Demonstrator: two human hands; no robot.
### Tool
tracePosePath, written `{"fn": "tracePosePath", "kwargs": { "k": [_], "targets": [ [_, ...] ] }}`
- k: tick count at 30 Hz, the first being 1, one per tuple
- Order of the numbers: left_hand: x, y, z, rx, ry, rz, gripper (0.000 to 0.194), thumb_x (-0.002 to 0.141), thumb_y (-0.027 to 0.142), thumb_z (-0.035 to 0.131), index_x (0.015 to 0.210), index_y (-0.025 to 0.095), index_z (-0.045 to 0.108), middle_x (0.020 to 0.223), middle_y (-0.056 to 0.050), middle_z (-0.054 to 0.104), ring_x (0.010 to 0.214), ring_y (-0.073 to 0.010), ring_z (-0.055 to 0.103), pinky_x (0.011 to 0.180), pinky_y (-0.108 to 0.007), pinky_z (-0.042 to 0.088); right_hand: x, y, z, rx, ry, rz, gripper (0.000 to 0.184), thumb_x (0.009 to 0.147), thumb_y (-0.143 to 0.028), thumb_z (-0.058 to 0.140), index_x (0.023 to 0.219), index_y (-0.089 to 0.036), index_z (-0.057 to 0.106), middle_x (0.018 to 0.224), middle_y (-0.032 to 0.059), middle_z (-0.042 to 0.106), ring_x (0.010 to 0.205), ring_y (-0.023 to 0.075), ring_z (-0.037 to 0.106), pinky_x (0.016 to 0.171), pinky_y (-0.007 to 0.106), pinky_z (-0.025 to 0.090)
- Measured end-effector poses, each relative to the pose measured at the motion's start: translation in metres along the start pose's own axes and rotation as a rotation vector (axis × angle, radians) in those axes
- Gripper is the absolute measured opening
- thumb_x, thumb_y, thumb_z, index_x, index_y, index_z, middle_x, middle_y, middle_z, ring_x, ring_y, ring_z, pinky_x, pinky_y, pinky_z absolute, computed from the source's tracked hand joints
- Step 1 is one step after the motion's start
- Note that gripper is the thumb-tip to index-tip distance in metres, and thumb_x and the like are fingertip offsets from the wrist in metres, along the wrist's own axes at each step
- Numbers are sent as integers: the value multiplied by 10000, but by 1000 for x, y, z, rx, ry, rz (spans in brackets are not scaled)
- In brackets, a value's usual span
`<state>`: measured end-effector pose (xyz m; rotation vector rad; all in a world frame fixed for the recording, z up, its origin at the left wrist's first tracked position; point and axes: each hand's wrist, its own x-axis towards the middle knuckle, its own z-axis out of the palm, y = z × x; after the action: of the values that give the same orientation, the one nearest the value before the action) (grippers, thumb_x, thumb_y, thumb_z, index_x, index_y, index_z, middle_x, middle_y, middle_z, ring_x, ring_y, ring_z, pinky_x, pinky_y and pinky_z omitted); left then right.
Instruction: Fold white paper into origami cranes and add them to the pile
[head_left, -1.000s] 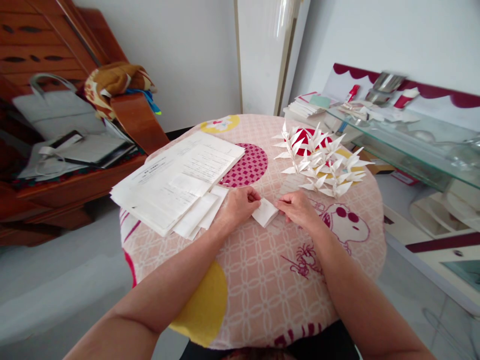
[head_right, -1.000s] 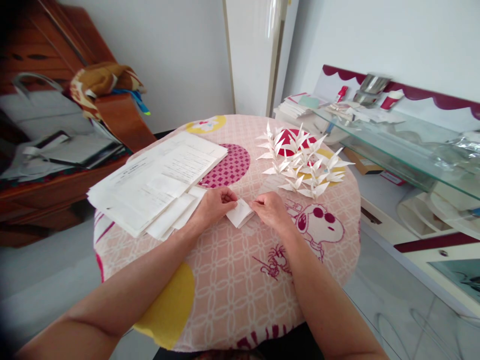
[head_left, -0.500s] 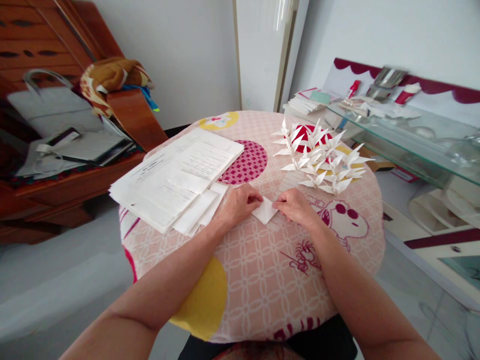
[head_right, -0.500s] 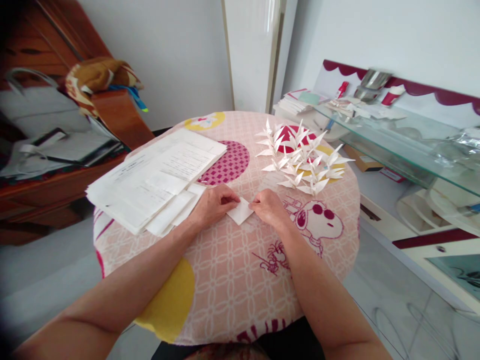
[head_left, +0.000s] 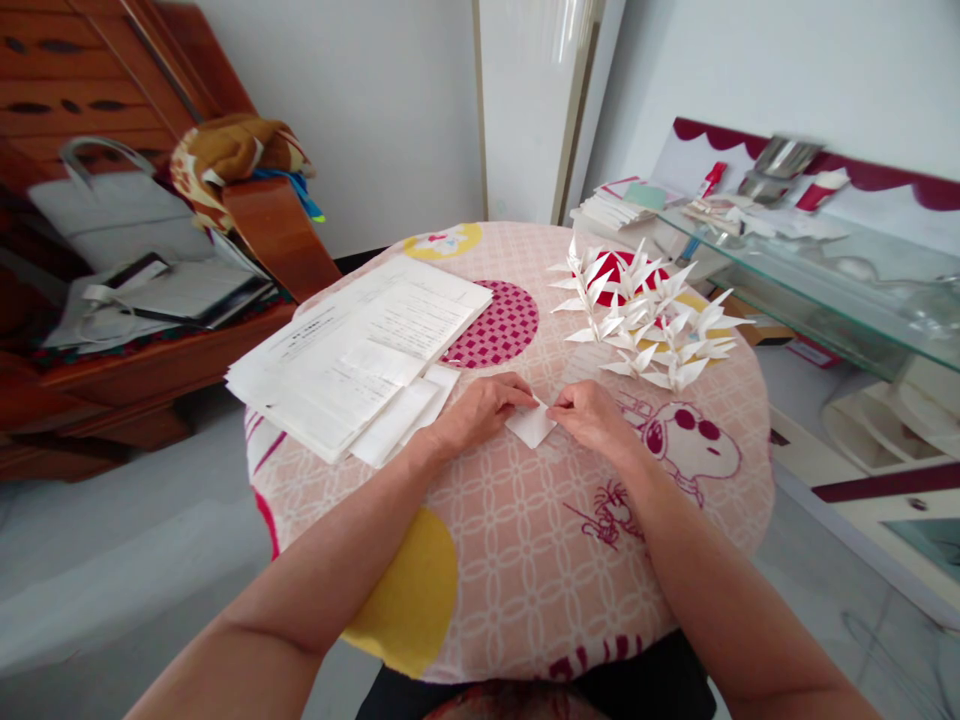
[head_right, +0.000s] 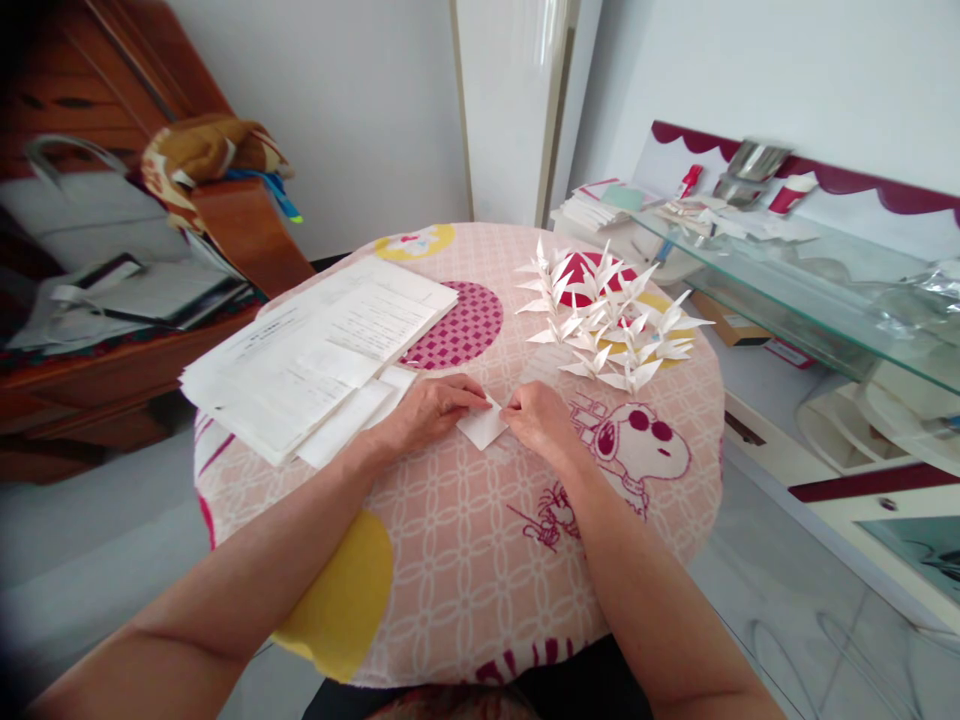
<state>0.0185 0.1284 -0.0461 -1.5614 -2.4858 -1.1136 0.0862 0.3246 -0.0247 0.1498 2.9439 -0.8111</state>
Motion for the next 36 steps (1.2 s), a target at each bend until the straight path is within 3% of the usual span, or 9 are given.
{"fn": "tracePosePath", "kwargs": {
  "k": [7,14,22,36],
  "targets": [
    [-3,-6,-3,137,-117,103,441,860,1,473,1118,212,761,1148,-73,736,1002,-180,704,884,-284,549,-1,-1,0,-18,23,-10,145,797,-250,672,755,-139,755,698,64,720,641,159,616,587,256,366],
    [-15,-5,-10,178,-152,161,388,956,100,461,1232,220,706,1316,-102,673,1176,-213,652,996,-367,539,0,-1,1,-37,26,3,152,796,-235,650,750,-141,761,715,79,735,671,178,642,596,264,376],
    [-18,-6,-9,212,-154,214,360,1005,163,444,1279,208,673,1336,-123,657,1204,-223,634,1025,-397,531,-5,-3,-1,-14,24,-9,131,776,-281,713,774,-158,756,737,57,736,680,170,629,611,262,379],
    [-26,1,-16,124,-302,122,427,1027,184,380,1409,224,565,1479,-103,542,1376,-224,508,1148,-407,419,-2,1,2,-4,31,8,118,770,-220,667,755,-149,760,707,58,727,664,167,624,613,261,386]
  ]
}}
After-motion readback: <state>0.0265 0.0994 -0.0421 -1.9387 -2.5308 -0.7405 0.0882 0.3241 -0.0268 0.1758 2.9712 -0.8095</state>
